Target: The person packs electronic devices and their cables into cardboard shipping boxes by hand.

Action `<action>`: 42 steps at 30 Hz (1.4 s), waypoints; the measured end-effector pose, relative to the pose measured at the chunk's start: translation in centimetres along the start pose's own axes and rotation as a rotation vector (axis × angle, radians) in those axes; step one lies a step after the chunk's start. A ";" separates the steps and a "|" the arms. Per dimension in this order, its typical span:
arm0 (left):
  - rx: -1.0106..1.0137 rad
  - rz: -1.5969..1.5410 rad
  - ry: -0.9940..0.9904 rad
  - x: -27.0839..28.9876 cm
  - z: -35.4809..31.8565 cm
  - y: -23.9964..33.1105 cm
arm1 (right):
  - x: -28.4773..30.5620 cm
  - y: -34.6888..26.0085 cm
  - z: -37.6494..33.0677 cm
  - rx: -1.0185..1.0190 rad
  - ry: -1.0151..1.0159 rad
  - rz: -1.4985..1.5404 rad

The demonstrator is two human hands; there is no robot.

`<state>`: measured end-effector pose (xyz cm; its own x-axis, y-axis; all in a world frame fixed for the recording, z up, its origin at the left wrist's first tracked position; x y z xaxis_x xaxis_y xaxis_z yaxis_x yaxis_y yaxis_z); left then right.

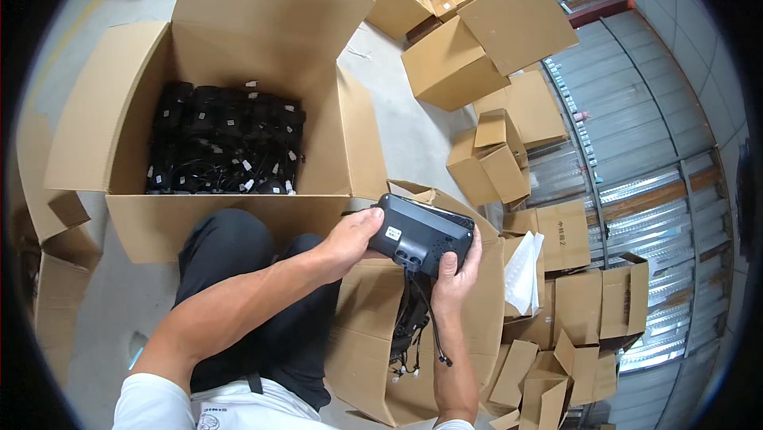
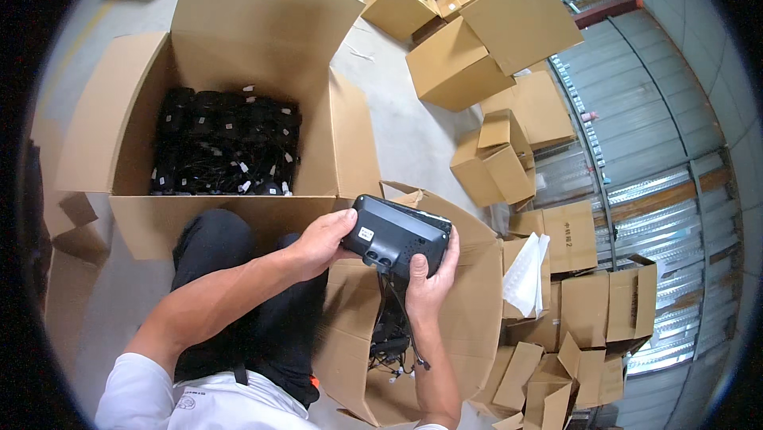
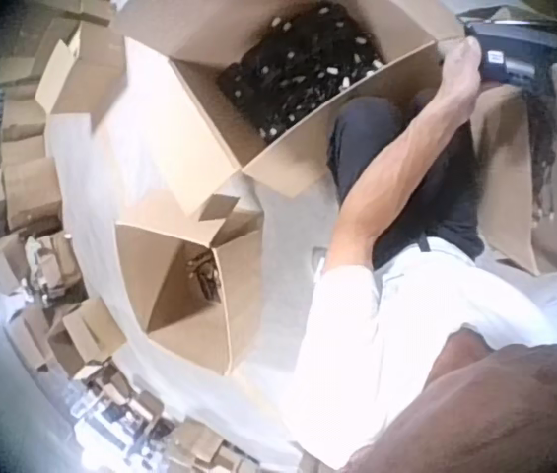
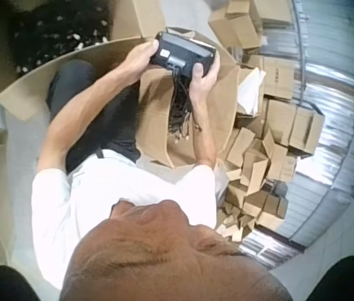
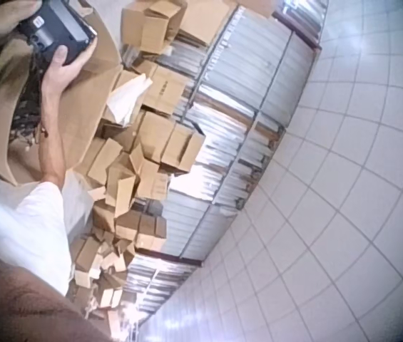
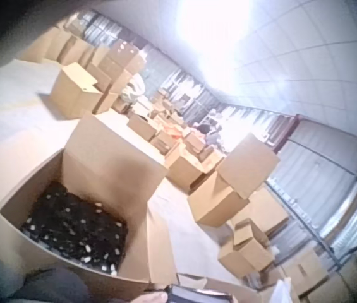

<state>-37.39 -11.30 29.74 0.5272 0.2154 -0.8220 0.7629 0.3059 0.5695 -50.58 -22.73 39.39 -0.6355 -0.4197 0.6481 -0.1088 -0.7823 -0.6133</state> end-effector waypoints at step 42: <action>-0.063 2.287 0.709 20.7 -13.7 31.6 | -30.6 -6.3 20.0 -0.444 -0.845 0.759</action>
<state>-7.53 15.53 30.77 0.0065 0.2632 0.9647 -0.6166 -0.7585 0.2111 -15.18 -14.17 32.40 0.0283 -0.9985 0.0463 -0.2830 -0.0525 -0.9577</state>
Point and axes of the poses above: each hand's wrist, its own z-axis towards the middle knuckle, its own x-axis out of the back of the hand, y = z × x, the point moved 3 cm from there along z, towards the middle knuckle, and after that the axes turned 5 degrees about -y, right-handed, at the moved point
